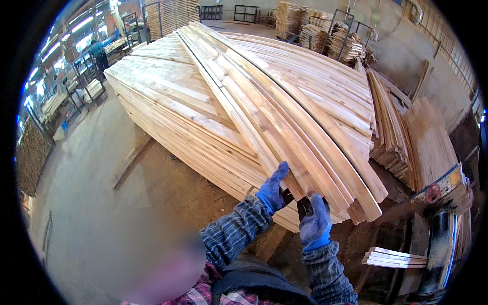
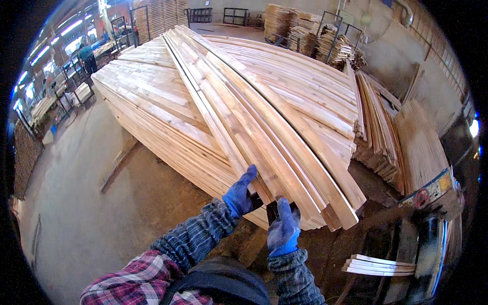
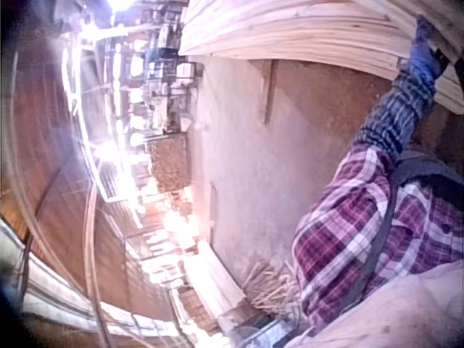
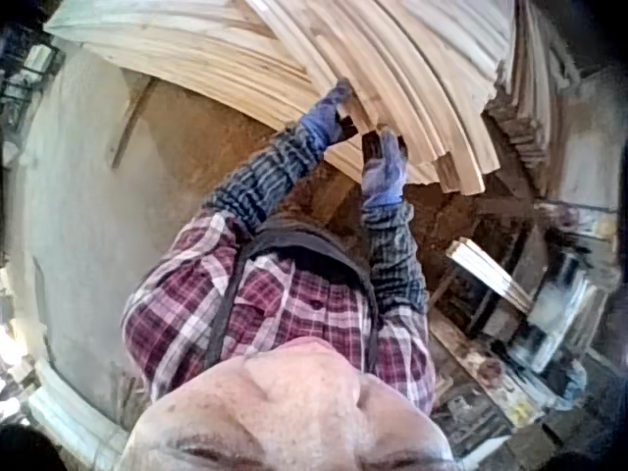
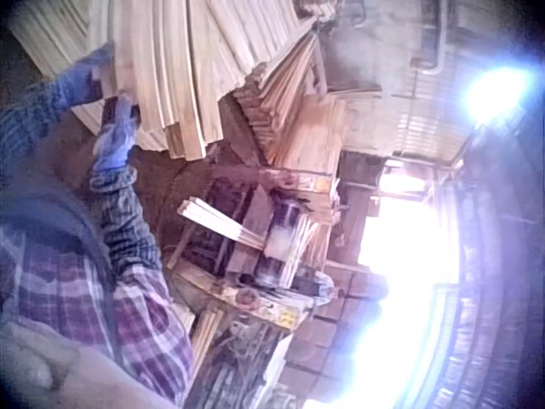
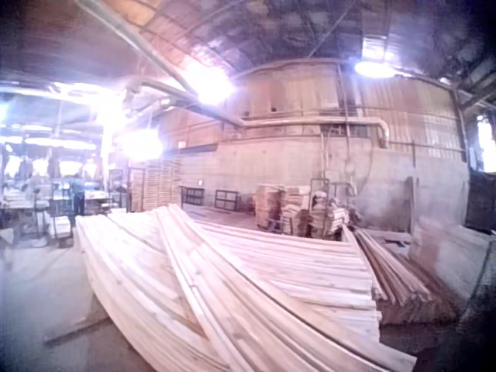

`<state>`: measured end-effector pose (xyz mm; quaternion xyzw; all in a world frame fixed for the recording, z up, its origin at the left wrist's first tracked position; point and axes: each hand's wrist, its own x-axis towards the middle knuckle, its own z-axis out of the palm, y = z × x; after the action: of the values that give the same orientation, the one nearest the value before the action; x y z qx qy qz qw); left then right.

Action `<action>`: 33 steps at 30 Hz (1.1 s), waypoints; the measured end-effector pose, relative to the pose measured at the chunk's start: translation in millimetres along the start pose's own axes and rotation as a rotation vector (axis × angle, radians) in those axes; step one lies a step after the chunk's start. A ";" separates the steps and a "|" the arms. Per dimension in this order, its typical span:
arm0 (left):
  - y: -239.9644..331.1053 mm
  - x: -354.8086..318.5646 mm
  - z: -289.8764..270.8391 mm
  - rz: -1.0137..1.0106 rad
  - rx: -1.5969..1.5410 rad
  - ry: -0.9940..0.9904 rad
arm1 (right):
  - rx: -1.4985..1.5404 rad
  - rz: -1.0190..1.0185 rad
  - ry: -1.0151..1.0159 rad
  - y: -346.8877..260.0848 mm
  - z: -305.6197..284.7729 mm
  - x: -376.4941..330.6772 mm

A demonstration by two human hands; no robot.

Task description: The person picks up individual wood planks from a large stack and feeds them into a processing machine one at a time.

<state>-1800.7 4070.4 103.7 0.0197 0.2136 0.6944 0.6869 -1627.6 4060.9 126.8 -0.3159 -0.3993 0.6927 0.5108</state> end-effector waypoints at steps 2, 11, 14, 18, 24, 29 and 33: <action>1.9 -5.0 3.3 0.043 0.088 -0.078 | 0.017 0.046 -0.022 -8.5 3.3 -6.0; 28.5 -87.4 -7.4 0.058 0.149 0.216 | 0.032 0.291 0.051 -17.6 8.6 -27.9; 30.1 -93.0 -9.3 0.078 0.141 0.208 | 0.236 0.409 0.182 -39.0 17.1 -11.4; 25.5 -94.0 -23.2 0.099 0.065 0.163 | 0.157 0.535 0.164 -38.4 17.4 -7.7; 33.5 -111.6 -16.6 0.147 0.169 0.273 | -0.078 0.734 -0.023 -23.9 32.2 -31.1; 39.4 -130.2 -16.3 0.191 0.240 0.345 | -0.711 0.131 -0.138 -12.8 50.0 -27.6; 35.7 -129.4 -11.3 0.212 0.271 0.403 | -1.107 -0.152 -0.362 -16.5 61.4 -44.0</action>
<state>-1830.9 3944.1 139.4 -0.0049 0.4338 0.7176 0.5448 -1659.7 4007.1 172.2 -0.3831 -0.8039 0.3854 0.2417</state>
